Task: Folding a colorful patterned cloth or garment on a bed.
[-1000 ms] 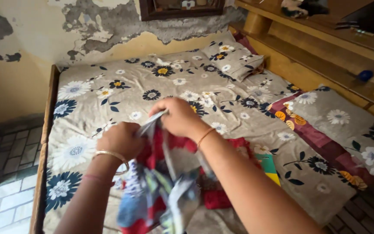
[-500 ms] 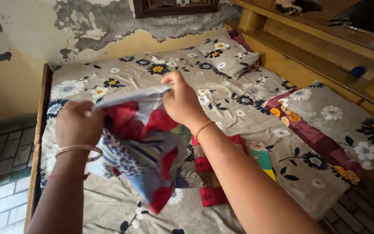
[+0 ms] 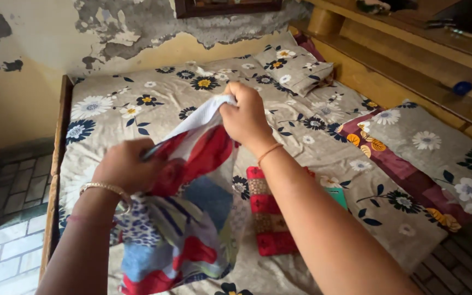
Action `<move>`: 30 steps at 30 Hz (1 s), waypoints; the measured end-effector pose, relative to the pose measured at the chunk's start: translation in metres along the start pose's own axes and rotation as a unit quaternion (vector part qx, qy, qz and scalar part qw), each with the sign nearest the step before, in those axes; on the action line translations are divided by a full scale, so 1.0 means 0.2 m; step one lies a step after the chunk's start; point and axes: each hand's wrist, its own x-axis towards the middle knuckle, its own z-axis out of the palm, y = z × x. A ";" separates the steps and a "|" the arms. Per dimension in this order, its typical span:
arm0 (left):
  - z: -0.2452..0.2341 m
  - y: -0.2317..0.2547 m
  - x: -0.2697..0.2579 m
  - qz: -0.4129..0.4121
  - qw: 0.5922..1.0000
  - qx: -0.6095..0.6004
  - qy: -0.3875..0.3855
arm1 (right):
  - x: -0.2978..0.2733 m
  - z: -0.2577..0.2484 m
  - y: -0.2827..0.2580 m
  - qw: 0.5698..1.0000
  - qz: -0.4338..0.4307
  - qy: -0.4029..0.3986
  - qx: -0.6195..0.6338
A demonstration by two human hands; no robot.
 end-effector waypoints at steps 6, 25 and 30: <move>0.27 -0.12 -0.03 -0.025 0.936 0.181 -0.301 | 0.05 -0.01 -0.01 0.993 -0.020 0.116 0.017; 0.07 0.12 0.05 -0.066 0.886 -0.456 0.056 | -0.03 -0.02 -0.23 0.948 0.082 -0.298 -0.079; 0.13 0.05 0.02 -0.001 0.976 0.113 -0.187 | -0.02 0.08 0.00 0.976 -0.065 -0.207 0.023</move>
